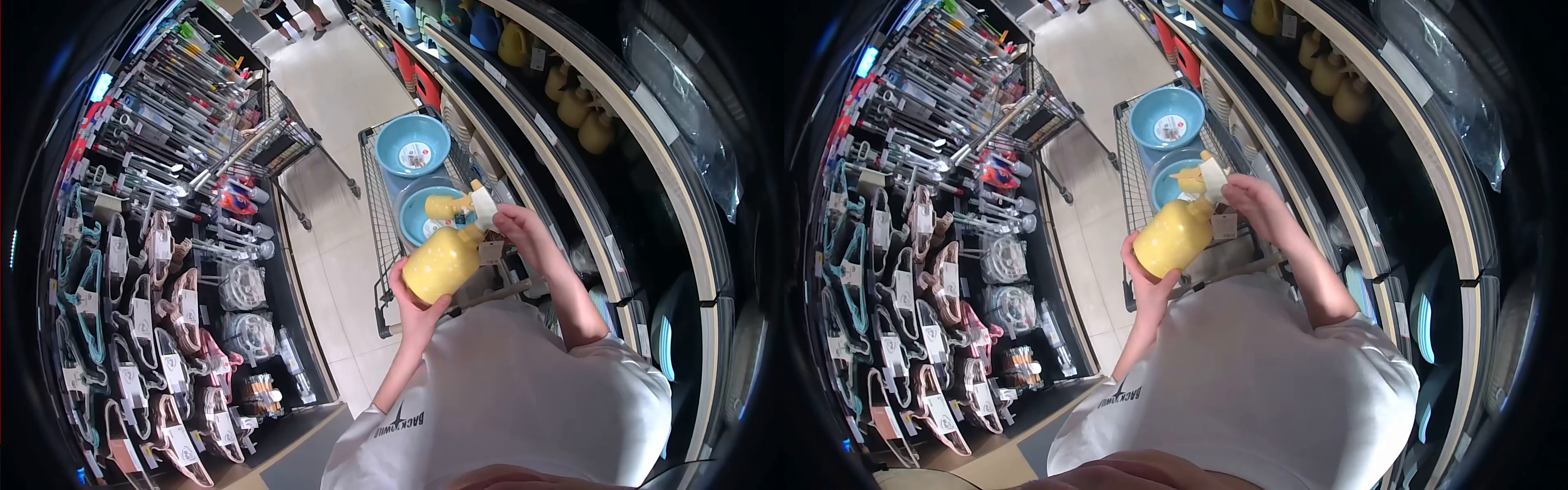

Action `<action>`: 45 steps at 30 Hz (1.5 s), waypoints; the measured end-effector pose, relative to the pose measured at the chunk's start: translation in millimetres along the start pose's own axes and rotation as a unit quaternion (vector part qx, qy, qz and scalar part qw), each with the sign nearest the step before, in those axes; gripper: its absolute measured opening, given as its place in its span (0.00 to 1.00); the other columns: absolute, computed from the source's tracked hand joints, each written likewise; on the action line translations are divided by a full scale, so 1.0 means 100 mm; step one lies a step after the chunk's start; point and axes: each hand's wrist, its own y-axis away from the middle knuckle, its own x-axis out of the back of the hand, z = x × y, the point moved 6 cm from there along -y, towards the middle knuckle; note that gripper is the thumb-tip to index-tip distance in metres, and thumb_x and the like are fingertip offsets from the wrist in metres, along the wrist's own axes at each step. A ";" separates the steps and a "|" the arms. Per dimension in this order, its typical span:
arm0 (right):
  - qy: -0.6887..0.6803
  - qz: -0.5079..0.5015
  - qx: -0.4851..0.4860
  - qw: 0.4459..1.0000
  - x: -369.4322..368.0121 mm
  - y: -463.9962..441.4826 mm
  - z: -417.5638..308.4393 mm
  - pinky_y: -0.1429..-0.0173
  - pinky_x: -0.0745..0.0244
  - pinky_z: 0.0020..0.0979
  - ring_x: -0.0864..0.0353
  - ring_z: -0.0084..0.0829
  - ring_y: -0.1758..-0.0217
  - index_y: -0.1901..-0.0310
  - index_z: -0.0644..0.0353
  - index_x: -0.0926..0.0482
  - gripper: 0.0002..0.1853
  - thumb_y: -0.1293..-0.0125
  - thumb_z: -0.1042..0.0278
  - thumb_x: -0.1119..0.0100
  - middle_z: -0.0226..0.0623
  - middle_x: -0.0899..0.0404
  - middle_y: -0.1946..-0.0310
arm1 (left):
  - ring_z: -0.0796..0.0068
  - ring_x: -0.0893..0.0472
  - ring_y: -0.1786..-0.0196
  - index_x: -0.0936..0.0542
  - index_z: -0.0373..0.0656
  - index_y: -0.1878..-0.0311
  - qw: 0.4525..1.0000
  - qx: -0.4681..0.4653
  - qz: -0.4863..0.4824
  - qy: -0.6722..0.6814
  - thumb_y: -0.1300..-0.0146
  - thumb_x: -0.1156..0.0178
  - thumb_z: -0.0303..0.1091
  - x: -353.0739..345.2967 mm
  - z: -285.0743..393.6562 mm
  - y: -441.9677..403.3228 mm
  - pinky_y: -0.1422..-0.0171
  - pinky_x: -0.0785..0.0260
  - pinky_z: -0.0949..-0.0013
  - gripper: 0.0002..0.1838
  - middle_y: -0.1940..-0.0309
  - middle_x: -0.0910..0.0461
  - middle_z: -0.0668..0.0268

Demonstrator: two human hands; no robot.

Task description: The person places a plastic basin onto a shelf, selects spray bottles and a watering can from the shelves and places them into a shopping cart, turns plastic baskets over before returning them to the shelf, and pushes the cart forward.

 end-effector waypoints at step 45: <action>0.032 0.009 0.086 0.996 -0.23 0.02 -0.44 0.28 0.29 0.37 0.23 0.29 0.30 0.30 0.59 0.23 0.32 0.15 0.39 0.58 0.34 0.21 0.33 | 0.61 0.35 0.20 0.50 0.44 0.16 0.999 0.005 -0.021 0.046 0.43 0.29 0.12 -0.09 0.01 -0.01 0.18 0.37 0.59 0.56 0.22 0.42 0.55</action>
